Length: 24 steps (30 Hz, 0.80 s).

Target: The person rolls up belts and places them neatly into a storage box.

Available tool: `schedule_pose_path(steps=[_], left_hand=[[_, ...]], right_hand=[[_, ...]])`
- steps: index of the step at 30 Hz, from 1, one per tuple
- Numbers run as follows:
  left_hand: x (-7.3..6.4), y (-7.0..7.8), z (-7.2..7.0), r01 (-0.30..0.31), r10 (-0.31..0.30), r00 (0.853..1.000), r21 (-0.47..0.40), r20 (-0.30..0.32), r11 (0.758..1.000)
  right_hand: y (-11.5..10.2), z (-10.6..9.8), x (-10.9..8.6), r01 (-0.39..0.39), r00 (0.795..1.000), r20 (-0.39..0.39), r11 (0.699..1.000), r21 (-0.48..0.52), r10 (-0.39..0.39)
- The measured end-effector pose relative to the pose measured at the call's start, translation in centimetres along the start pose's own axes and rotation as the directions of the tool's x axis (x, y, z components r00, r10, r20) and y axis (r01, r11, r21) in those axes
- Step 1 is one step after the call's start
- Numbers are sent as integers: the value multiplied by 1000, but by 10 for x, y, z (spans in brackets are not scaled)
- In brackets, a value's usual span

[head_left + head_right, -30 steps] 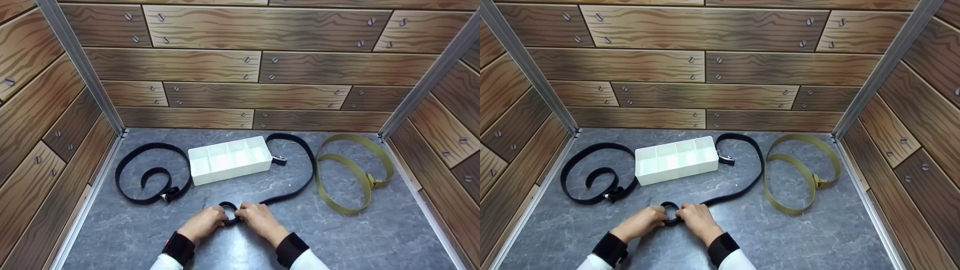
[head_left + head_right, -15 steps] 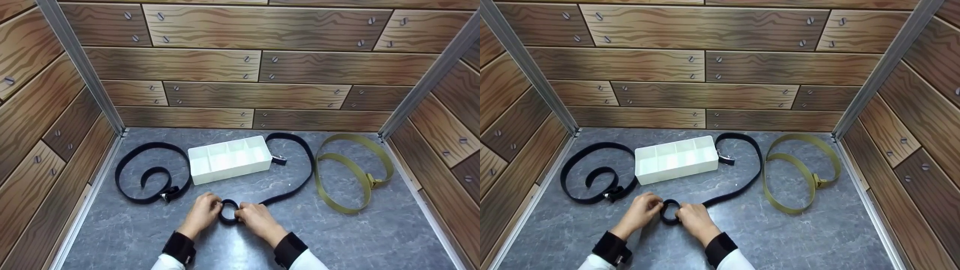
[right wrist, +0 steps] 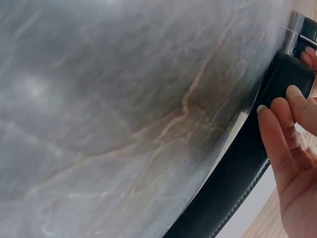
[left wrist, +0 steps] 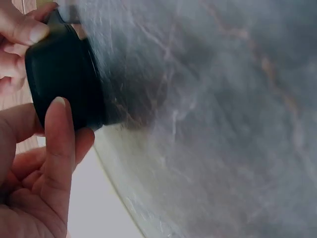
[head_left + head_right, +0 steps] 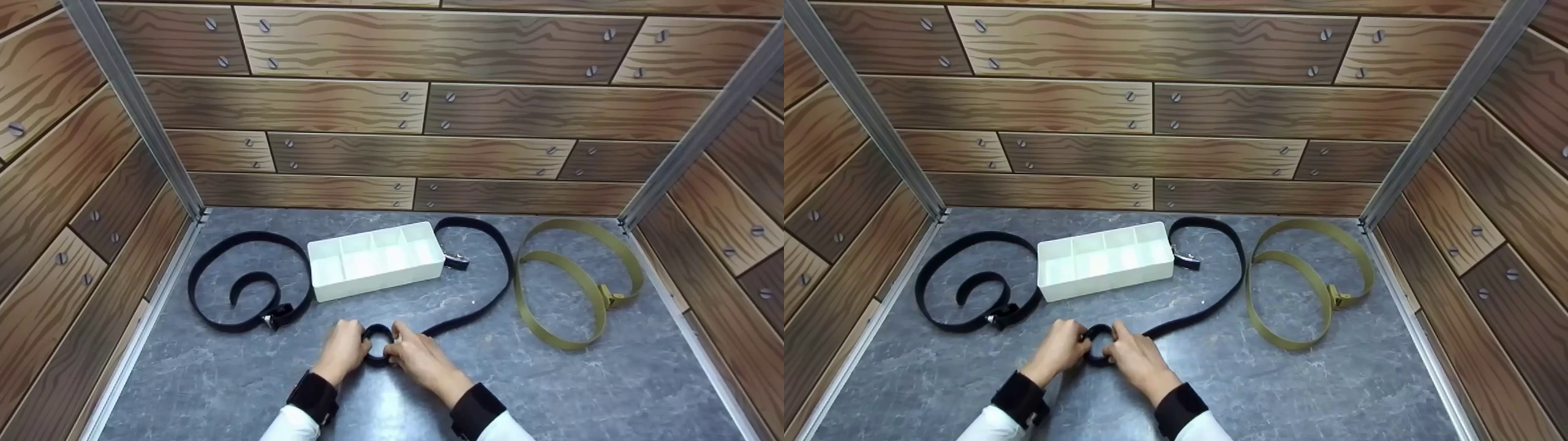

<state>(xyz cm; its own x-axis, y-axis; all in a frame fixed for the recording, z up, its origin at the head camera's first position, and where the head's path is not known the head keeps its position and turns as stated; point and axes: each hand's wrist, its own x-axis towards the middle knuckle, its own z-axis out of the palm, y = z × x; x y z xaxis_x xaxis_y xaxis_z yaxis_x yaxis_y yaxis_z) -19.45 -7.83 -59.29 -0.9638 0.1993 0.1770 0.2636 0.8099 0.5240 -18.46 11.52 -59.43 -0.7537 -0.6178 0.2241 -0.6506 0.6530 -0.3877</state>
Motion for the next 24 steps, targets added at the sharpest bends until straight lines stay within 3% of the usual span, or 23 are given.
schedule_pose_path(steps=[2,4,7,11,16,20,24], left_hand=[[1,-1,-1,-13,14,999,-12,33,1000],[2,-3,-2,-36,38,997,-34,66,999],[3,-7,-4,-74,80,990,-56,112,996],[4,-10,-7,-136,143,978,-55,151,989],[5,-11,-9,-174,179,968,-44,178,984],[4,-9,-5,-159,159,973,-9,167,987],[-1,-3,0,-81,77,990,31,116,996]], right_hand=[[2,1,-2,75,997,-20,997,-17,-76],[5,2,-5,199,978,-42,971,-133,-206],[9,4,-7,246,964,-46,946,-211,-261],[12,6,-10,237,965,-45,931,-276,-259],[11,6,-9,219,972,-24,938,-268,-234],[9,5,-7,214,976,15,950,-228,-216],[7,4,-6,224,974,26,951,-211,-224]])
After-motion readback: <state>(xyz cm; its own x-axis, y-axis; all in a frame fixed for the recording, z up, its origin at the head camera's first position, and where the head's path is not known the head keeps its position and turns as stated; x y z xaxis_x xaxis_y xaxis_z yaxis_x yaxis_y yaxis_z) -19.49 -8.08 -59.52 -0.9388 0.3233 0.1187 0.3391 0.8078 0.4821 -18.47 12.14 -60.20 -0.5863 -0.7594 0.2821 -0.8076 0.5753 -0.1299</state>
